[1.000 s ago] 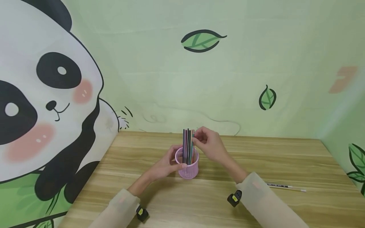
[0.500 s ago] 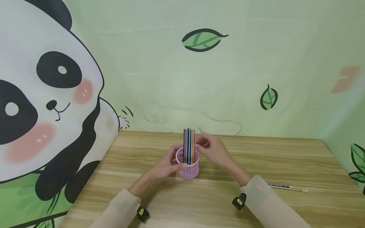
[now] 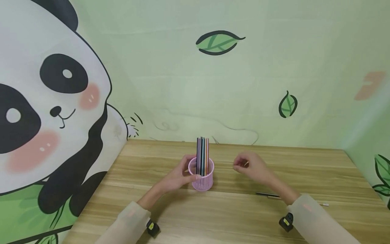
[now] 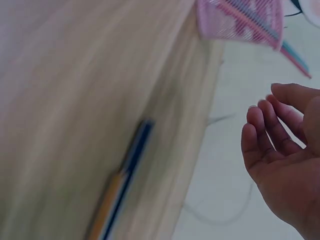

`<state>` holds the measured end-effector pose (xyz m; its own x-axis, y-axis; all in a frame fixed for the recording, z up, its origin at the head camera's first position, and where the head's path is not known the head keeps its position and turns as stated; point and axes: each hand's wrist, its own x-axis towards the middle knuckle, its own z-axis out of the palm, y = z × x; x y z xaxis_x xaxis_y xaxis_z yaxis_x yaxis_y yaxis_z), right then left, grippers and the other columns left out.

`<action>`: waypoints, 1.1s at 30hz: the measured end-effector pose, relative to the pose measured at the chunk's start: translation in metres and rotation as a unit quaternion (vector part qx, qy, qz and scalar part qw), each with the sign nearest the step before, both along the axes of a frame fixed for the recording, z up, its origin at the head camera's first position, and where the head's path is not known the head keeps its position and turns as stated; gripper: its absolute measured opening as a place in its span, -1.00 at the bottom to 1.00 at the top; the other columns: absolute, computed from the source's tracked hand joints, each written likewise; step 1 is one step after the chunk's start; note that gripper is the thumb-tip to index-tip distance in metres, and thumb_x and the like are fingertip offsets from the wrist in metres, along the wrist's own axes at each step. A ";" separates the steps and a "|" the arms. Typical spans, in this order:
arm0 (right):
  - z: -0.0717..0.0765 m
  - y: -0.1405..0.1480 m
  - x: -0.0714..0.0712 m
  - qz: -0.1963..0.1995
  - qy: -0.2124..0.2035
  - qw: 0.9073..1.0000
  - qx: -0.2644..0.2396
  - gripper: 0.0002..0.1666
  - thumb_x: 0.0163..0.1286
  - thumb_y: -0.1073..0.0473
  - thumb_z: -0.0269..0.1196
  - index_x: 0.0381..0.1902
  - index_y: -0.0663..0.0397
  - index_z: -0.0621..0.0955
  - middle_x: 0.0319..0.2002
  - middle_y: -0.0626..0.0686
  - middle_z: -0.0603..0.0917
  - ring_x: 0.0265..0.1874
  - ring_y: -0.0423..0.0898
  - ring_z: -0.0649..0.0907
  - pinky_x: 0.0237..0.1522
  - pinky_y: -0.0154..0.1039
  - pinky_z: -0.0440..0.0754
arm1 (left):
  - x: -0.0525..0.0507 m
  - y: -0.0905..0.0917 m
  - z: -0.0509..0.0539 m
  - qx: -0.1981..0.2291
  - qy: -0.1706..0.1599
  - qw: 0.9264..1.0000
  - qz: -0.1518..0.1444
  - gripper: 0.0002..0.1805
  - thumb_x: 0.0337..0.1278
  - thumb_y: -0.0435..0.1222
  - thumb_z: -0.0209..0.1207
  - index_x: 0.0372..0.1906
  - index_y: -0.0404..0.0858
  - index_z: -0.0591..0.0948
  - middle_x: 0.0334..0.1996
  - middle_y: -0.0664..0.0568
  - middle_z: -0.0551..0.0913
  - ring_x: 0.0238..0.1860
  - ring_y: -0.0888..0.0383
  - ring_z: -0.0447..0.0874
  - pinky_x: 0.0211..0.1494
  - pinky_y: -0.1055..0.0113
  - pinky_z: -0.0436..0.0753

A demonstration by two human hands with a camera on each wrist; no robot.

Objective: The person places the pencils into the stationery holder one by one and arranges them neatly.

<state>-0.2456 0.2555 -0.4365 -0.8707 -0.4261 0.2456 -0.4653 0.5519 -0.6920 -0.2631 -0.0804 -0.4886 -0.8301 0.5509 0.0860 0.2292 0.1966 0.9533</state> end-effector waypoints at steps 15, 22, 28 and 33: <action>-0.040 0.074 0.035 0.061 -0.035 0.995 0.077 -0.91 0.42 0.27 0.44 -0.28 0.01 0.71 -0.37 -0.19 0.68 -0.38 -0.32 0.60 -0.38 -0.33 0.65 | 0.003 0.002 0.000 0.011 -0.008 1.000 -0.007 -0.20 0.33 -0.19 0.43 0.54 0.04 0.26 0.46 -0.02 0.45 0.46 -0.02 0.45 0.51 0.05 0.47; -0.043 0.079 0.042 0.054 -0.060 0.993 0.086 -0.89 0.39 0.27 0.45 -0.26 0.02 0.69 -0.34 -0.14 0.65 -0.37 -0.30 0.58 -0.39 -0.33 0.62 | 0.004 0.001 0.003 0.004 -0.013 1.000 -0.003 -0.15 0.33 -0.15 0.43 0.57 0.08 0.22 0.49 -0.02 0.41 0.47 -0.04 0.43 0.50 0.02 0.47; -0.041 0.077 0.045 0.047 -0.070 0.990 0.109 -0.86 0.37 0.27 0.46 -0.28 0.01 0.66 -0.34 -0.14 0.61 -0.37 -0.32 0.53 -0.38 -0.35 0.55 | 0.002 0.000 0.002 0.002 -0.012 1.000 -0.004 -0.15 0.33 -0.13 0.43 0.57 0.07 0.21 0.49 -0.03 0.41 0.48 -0.04 0.41 0.51 0.01 0.46; -0.042 0.074 0.043 0.049 -0.061 0.989 0.122 -0.79 0.33 0.34 0.45 -0.30 -0.01 0.62 -0.35 -0.14 0.56 -0.39 -0.33 0.48 -0.40 -0.36 0.50 | 0.002 0.000 0.002 0.006 -0.014 1.000 -0.003 -0.13 0.32 -0.15 0.44 0.58 0.04 0.21 0.49 -0.05 0.42 0.48 -0.05 0.42 0.51 0.00 0.46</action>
<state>-0.2023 0.3296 -0.4780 -0.8396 -0.5429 0.0195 -0.4451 0.6669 -0.5977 -0.2610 -0.0808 -0.4862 -0.8294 0.5544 0.0692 0.2037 0.1846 0.9615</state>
